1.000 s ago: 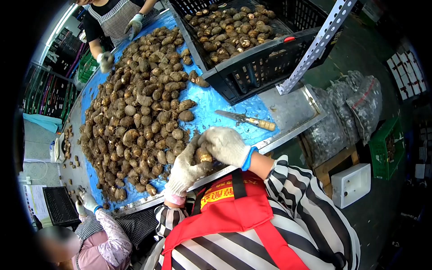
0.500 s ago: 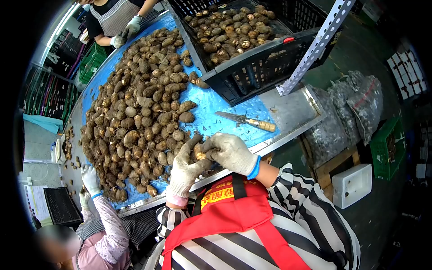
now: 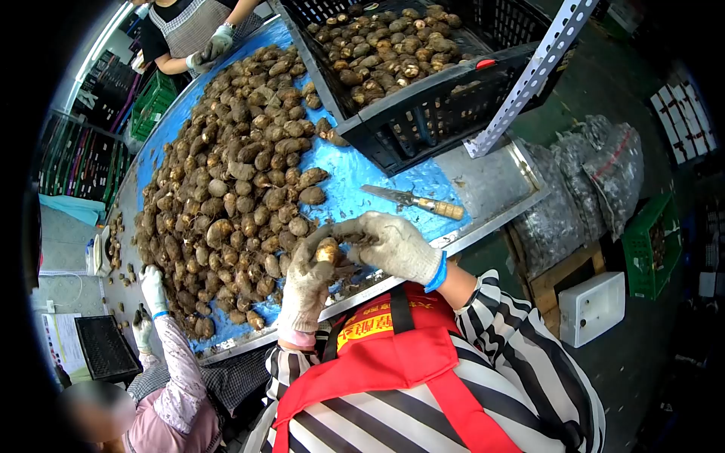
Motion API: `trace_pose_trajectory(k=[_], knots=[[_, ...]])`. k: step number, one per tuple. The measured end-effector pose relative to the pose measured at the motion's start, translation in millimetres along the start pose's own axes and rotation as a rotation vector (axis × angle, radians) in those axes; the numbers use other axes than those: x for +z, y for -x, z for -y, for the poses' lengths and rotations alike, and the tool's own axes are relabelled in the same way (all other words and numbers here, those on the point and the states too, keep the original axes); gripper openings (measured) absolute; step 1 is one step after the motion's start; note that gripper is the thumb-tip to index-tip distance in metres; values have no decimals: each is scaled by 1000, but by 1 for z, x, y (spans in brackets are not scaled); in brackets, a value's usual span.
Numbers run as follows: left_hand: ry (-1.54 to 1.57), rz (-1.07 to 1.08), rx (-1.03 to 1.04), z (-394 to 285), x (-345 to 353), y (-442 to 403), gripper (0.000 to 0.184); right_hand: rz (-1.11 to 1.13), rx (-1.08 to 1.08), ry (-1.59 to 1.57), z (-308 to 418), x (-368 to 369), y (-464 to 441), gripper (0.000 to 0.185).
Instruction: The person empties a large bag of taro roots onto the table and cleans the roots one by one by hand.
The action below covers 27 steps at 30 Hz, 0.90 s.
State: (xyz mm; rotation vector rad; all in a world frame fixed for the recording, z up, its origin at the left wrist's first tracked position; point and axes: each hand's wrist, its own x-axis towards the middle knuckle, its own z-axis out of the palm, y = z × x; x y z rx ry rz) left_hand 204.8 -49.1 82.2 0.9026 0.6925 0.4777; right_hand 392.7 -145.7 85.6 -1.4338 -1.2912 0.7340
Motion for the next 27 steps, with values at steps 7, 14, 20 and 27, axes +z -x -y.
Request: trace_pose_trajectory(k=[7, 14, 20, 27], knots=[[88, 68, -21, 4, -2, 1, 68, -129, -192, 158, -8, 20, -3, 19], [432, 148, -23, 5, 10, 9, 66, -132, -80, 193, -3, 9, -9, 20], [134, 32, 1, 10, 1, 7, 63, -140, -285, 330, 12, 21, 1, 25], [-234, -3, -16, 5, 5, 8, 68, -148, -202, 407, -3, 27, -6, 12]])
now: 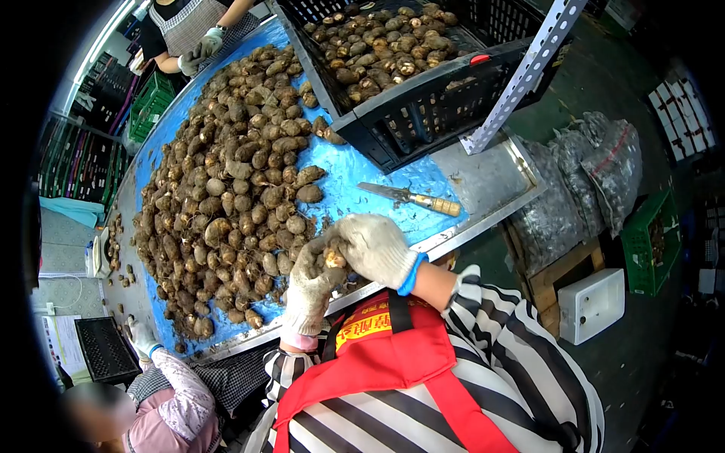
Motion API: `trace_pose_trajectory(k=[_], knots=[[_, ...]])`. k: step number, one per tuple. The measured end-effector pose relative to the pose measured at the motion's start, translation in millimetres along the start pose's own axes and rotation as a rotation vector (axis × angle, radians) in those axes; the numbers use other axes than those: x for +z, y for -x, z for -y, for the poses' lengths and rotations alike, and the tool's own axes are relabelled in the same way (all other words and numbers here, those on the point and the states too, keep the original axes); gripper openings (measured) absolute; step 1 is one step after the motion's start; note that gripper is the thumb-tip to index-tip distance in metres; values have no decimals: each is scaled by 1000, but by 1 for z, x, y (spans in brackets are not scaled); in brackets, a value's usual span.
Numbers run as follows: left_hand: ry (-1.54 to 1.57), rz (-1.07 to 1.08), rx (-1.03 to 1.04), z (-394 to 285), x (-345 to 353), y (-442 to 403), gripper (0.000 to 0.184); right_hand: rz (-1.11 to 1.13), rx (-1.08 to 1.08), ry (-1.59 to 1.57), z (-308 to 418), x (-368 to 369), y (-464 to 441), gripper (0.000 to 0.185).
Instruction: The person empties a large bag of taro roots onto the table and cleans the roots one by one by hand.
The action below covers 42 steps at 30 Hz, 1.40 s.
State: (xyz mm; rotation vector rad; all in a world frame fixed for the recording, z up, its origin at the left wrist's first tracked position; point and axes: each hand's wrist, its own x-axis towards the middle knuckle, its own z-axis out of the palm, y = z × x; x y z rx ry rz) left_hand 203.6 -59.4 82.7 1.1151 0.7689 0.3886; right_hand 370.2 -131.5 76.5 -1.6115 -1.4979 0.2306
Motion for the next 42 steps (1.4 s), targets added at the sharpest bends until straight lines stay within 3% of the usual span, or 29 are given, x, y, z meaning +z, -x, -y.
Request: trace_pose_trajectory(k=[3, 6, 9, 11, 13, 14, 16, 19, 22, 27, 30, 34, 38, 39, 42], knots=[[341, 53, 42, -5, 15, 4, 71, 69, 120, 5, -9, 4, -9, 14], [388, 48, -25, -5, 7, 5, 72, 22, 425, -411, 1, -8, -15, 22], [336, 23, -28, 2, 0, 4, 72, -48, 272, -819, 4, -1, -11, 26], [244, -5, -14, 6, 0, 1, 66, 40, 286, -1063, 17, -4, -9, 23], [72, -51, 4, 13, 2, -3, 54, 46, 47, -653, 17, 10, -10, 27], [-157, -1, 8, 15, -6, -4, 48, 23, 23, -374, 19, 14, -9, 30], [-251, -22, 100, 17, -2, -4, 47, 118, 40, -465, -6, 33, -11, 41], [-7, -27, 4, 0, 6, -1, 47, -1, 239, -464, -8, 38, -9, 37], [-33, -2, -36, 18, -6, -7, 64, 264, 563, -636, -28, 40, -13, 39], [488, 94, -7, 11, 8, -6, 69, -40, 213, -107, -29, 27, -17, 24], [686, 159, 24, 5, 2, -3, 70, -95, 202, -180, -26, 14, -20, 24], [675, 102, 32, 8, -6, -5, 73, 21, 201, -317, -6, -13, -18, 27], [777, 24, 26, 14, -6, -4, 69, 126, -37, -350, -1, -12, -18, 41], [783, 49, 18, 13, -7, -3, 68, 44, -94, -301, -2, -5, -14, 42], [717, 82, 14, 10, -7, -4, 68, 13, -91, -264, -7, 6, -7, 39]])
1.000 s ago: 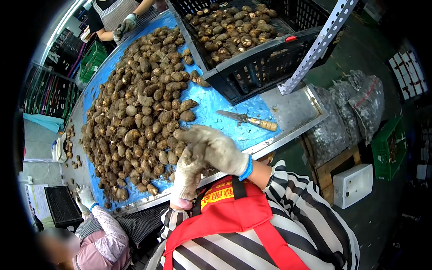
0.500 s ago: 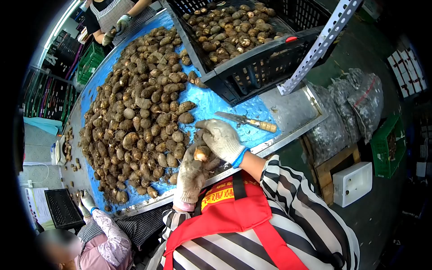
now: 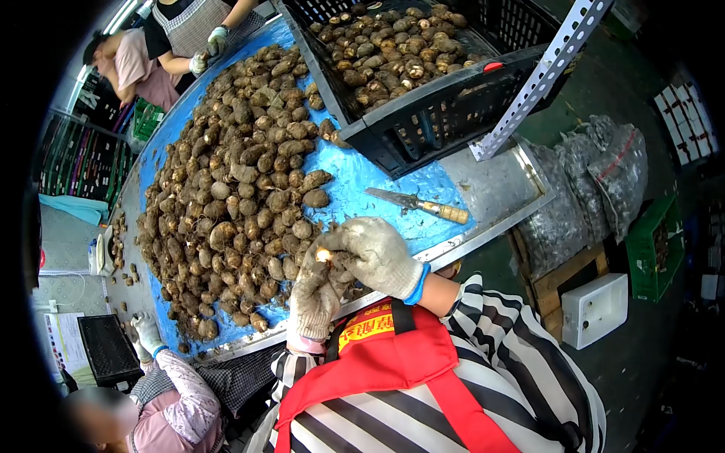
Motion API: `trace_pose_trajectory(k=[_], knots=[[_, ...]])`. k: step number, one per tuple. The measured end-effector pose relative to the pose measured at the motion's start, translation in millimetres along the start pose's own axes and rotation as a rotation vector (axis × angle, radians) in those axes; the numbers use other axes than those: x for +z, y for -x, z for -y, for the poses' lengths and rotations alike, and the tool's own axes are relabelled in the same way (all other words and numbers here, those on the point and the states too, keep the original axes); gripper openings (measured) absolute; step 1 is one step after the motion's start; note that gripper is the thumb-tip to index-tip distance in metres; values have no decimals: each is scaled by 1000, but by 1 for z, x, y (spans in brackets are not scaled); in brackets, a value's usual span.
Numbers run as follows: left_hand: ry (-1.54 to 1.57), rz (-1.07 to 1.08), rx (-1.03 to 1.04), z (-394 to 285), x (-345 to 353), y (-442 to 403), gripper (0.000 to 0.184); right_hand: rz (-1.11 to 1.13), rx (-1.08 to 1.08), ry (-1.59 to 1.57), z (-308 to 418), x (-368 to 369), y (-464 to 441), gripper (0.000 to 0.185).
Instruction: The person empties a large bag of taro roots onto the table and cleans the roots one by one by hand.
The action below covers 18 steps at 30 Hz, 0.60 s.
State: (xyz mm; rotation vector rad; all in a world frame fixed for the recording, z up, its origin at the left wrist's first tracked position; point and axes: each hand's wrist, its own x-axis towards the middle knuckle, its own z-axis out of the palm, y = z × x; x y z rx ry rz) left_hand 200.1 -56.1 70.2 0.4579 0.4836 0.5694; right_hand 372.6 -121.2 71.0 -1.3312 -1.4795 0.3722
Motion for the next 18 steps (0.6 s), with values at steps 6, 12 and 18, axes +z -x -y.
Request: trace_pose_trajectory(k=[6, 12, 18], knots=[[-26, -26, 27, 5, 8, 0, 80, 27, 150, 274, -13, -3, -6, 16], [-243, -36, 9, -7, 16, 0, 84, 38, 127, 45, 4, -12, -4, 16], [-316, -47, 19, -3, 12, 0, 79, -57, 33, 330, -4, 3, -4, 14]])
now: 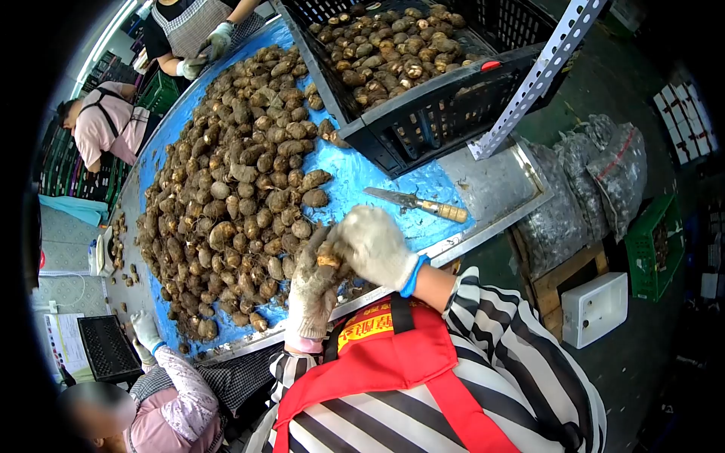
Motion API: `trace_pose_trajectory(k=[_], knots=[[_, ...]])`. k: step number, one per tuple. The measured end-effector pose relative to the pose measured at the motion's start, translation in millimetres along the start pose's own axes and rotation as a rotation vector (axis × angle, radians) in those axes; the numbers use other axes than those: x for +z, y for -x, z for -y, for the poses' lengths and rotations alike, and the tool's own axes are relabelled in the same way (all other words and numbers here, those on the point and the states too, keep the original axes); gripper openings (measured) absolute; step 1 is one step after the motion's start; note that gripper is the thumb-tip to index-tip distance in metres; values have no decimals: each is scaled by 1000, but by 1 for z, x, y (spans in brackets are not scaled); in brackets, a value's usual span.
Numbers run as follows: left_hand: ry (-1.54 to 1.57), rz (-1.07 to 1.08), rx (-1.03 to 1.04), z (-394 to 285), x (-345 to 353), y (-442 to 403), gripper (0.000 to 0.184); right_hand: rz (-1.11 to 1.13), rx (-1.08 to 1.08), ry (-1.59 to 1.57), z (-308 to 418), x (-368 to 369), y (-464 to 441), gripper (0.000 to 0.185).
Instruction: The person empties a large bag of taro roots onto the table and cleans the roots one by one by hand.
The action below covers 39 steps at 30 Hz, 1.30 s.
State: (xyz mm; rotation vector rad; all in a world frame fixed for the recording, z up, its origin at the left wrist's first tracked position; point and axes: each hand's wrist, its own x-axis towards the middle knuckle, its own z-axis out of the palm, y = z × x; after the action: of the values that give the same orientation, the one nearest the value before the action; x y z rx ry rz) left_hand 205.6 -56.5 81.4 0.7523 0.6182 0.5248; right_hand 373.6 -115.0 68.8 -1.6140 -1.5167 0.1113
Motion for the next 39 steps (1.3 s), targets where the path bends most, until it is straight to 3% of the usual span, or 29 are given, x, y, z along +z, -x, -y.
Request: trace_pose_trajectory(k=[3, 6, 7, 11, 14, 19, 22, 23, 26, 28, 30, 34, 35, 39], knots=[[46, 4, 56, -3, 5, 1, 81, 74, 182, 51, -21, -6, -8, 9], [41, 23, 56, -3, -2, 3, 85, 192, 281, -163, -15, -18, -6, 13], [-11, 4, 54, -3, -3, 3, 85, 196, 293, -363, -15, -15, -2, 21], [-256, -73, 57, -9, 1, 5, 79, 157, 31, -264, 7, -17, 0, 20], [-365, -72, 43, -16, 7, 8, 73, -19, -78, -100, 10, -3, 8, 16], [-499, -59, 34, -17, 12, 13, 71, 90, 97, 94, -8, 4, -1, 9], [-554, -79, 48, -20, 15, 17, 70, 28, 109, -137, -12, -4, -3, 10], [-597, -79, 57, -18, 10, 16, 70, 99, 159, -253, -6, -14, -4, 16], [-576, -102, 31, -17, 11, 16, 69, 173, 0, -342, 10, -28, -6, 22], [-592, -102, 26, -18, 20, 18, 69, 214, -112, -264, 10, -18, -5, 24], [-690, -77, 56, -24, 30, 21, 70, 75, -149, -194, 11, -9, 1, 18], [-449, -46, 57, -10, 8, 11, 72, 82, 29, -16, -11, -3, -4, 11], [-213, -45, 7, -8, 9, 15, 75, 90, 98, -66, -16, -7, -5, 11], [130, 88, 51, 2, -9, 11, 82, 115, 189, -225, -14, -16, 3, 19]])
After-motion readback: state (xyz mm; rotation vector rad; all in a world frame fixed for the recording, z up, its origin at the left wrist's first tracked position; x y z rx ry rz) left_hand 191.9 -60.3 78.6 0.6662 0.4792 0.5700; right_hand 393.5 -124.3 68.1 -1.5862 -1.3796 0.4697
